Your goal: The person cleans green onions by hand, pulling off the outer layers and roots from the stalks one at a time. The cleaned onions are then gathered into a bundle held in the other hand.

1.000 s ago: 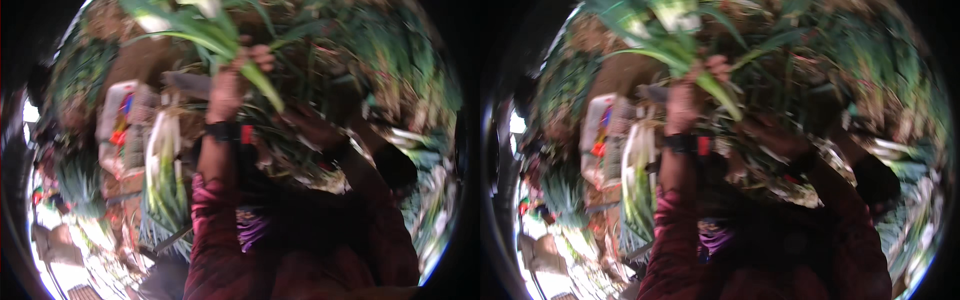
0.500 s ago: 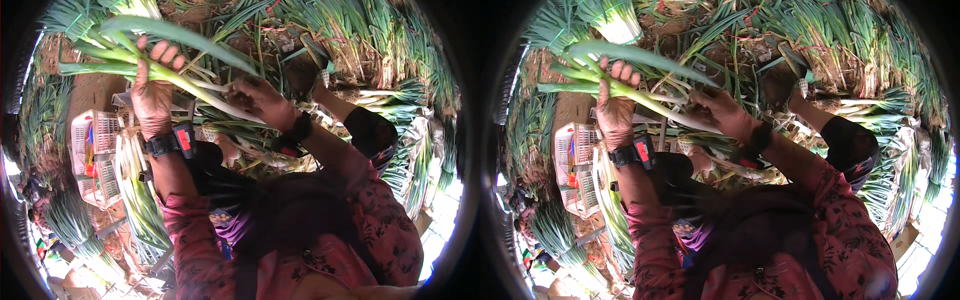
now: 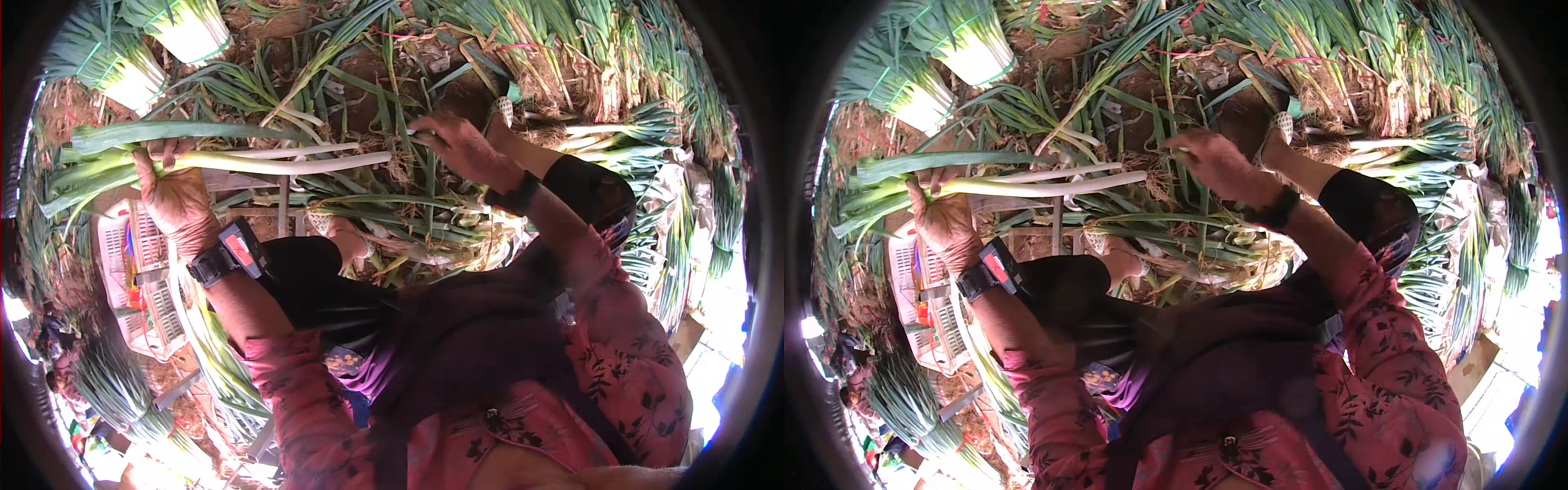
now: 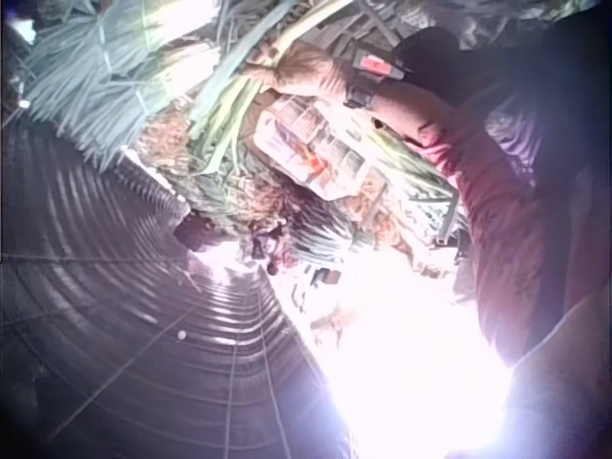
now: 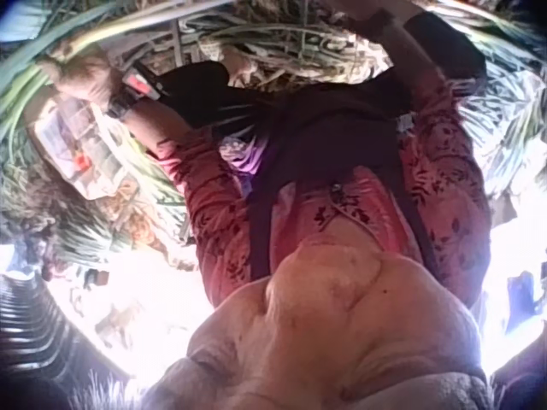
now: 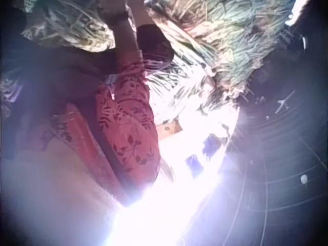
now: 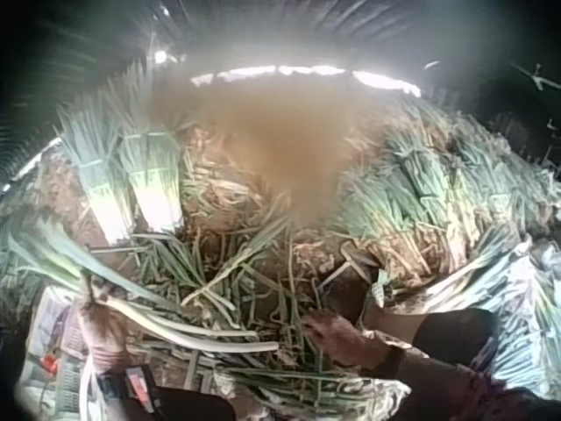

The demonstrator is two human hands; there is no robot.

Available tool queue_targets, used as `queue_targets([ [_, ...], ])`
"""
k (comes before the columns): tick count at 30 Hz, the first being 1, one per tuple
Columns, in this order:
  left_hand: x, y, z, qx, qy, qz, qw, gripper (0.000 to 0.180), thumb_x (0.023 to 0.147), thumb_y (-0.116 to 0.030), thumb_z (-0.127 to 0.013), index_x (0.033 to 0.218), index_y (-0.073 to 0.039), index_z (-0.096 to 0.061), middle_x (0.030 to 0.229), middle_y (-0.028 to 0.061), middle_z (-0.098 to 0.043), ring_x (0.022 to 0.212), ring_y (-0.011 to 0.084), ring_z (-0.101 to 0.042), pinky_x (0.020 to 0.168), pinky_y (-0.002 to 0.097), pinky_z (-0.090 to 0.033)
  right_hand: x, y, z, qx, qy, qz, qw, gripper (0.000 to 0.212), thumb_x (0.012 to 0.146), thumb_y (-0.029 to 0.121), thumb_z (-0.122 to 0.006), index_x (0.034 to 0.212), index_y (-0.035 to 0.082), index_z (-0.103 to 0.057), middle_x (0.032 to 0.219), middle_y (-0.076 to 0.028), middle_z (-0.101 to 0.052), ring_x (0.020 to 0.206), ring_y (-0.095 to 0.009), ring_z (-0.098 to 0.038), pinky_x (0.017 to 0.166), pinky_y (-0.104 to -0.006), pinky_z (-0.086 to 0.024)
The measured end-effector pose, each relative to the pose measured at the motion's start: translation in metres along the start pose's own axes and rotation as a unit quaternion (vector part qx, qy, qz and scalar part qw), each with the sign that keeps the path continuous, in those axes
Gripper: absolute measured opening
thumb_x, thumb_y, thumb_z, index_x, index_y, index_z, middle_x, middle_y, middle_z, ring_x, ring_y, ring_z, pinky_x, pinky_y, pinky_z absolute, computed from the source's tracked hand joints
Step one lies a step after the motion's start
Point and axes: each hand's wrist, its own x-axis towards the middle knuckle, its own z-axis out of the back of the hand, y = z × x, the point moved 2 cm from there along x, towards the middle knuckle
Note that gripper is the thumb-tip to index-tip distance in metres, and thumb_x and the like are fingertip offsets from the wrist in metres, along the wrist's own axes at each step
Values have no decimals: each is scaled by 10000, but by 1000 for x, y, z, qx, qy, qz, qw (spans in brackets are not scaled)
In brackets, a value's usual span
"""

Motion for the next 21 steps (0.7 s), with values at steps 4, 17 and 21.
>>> queue_targets([
  [4, 0, 6, -3, 4, -21, -7, 1000, 249, 907, -194, -594, 1110, -52, -571, 846, 26, -531, 711, 131, -452, 670, 281, -436, 14, 44, -42, 60, -57, 125, 989, 211, 871, 121, -607, 1051, 25, -552, 922, -169, -599, 850, -327, -605, 712, -412, -475],
  [17, 6, 26, 20, 214, -256, -28, 942, 242, 888, -158, -626, 1041, 2, -527, 805, 130, -620, 693, 252, -634, 658, 429, -577, -126, -132, -50, -131, 276, -102, 947, 282, 859, 123, -553, 1132, 53, -579, 841, -164, -616, 744, -271, -639, 639, -427, -504],
  [21, 3, 49, 12, 192, -220, 49, 955, 263, 887, -193, -638, 1033, -7, -525, 878, 136, -613, 753, 284, -632, 709, 455, -562, 2, -4, -25, 180, 75, -16, 981, 323, 938, 228, -536, 1200, 41, -559, 1093, -134, -618, 929, -201, -636, 771, -344, -523],
])
